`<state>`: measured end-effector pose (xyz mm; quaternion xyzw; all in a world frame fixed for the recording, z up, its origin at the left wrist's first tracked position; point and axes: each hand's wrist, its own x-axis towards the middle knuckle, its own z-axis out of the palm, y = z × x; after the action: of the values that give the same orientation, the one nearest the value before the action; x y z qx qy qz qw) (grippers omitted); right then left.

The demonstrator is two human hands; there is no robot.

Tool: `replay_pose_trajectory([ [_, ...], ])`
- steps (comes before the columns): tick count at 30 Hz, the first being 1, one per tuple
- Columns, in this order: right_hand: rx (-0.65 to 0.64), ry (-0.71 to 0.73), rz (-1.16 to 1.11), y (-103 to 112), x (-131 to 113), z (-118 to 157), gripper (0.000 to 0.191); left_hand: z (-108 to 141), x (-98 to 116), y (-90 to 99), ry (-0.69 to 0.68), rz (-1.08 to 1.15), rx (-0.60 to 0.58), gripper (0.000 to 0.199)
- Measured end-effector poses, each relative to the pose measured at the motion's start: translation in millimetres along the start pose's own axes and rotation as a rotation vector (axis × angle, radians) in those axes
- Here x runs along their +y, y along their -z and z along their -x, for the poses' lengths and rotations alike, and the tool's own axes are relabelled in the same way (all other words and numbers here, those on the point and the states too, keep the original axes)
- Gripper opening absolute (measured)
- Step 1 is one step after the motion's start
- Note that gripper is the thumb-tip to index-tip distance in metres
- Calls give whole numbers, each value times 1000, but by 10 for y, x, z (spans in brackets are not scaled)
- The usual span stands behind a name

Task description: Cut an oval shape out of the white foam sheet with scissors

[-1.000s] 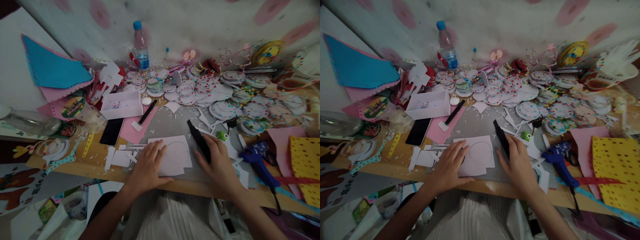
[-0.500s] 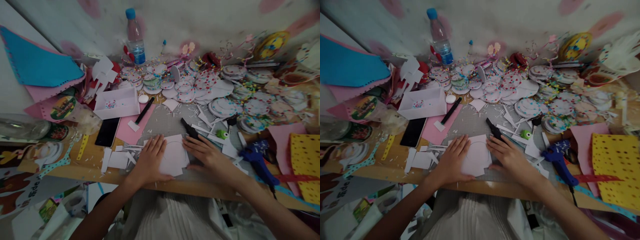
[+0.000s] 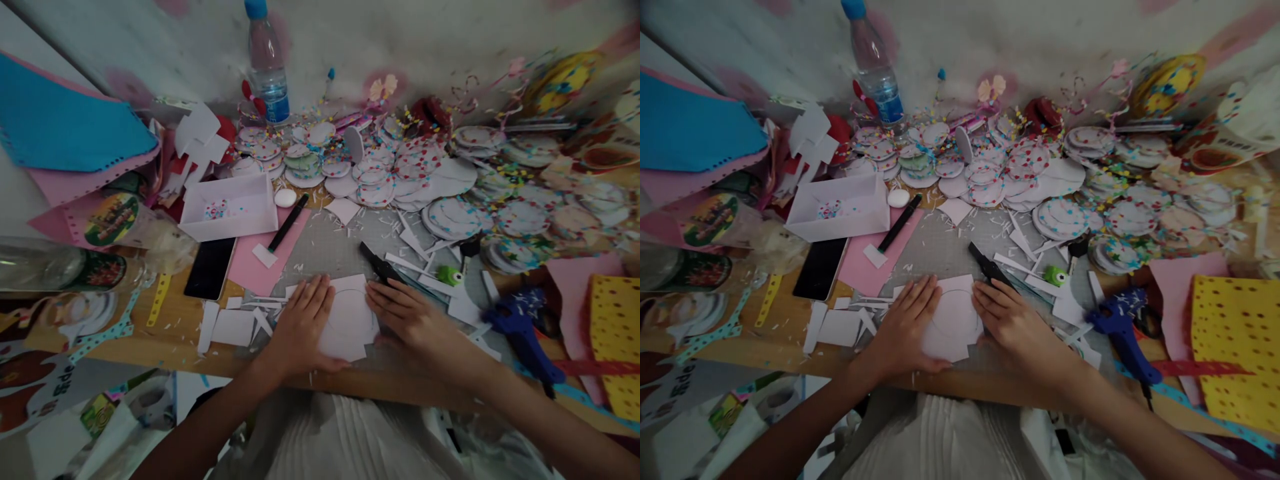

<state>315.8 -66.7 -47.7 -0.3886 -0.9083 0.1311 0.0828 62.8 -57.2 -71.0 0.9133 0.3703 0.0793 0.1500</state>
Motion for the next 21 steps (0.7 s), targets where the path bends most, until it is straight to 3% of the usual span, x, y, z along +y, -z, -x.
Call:
replay_pose_trajectory([
  [9,32,-48,-40,-20,-30,-3,53,-12,-5,-32,14,21,2,119],
  [13,11,-59,-15,-19,-34,51,54,26,-64,128,9,68,-98,120],
  [16,24,-69,32,-62,-46,125,55,235,-149,371,23,76,-111,101],
  [19,60,-64,88,-126,-64,188,60,556,-233,603,6,29,-133,57],
  [21,111,-80,132,-152,-80,210,66,745,-271,698,-20,-12,-151,44],
])
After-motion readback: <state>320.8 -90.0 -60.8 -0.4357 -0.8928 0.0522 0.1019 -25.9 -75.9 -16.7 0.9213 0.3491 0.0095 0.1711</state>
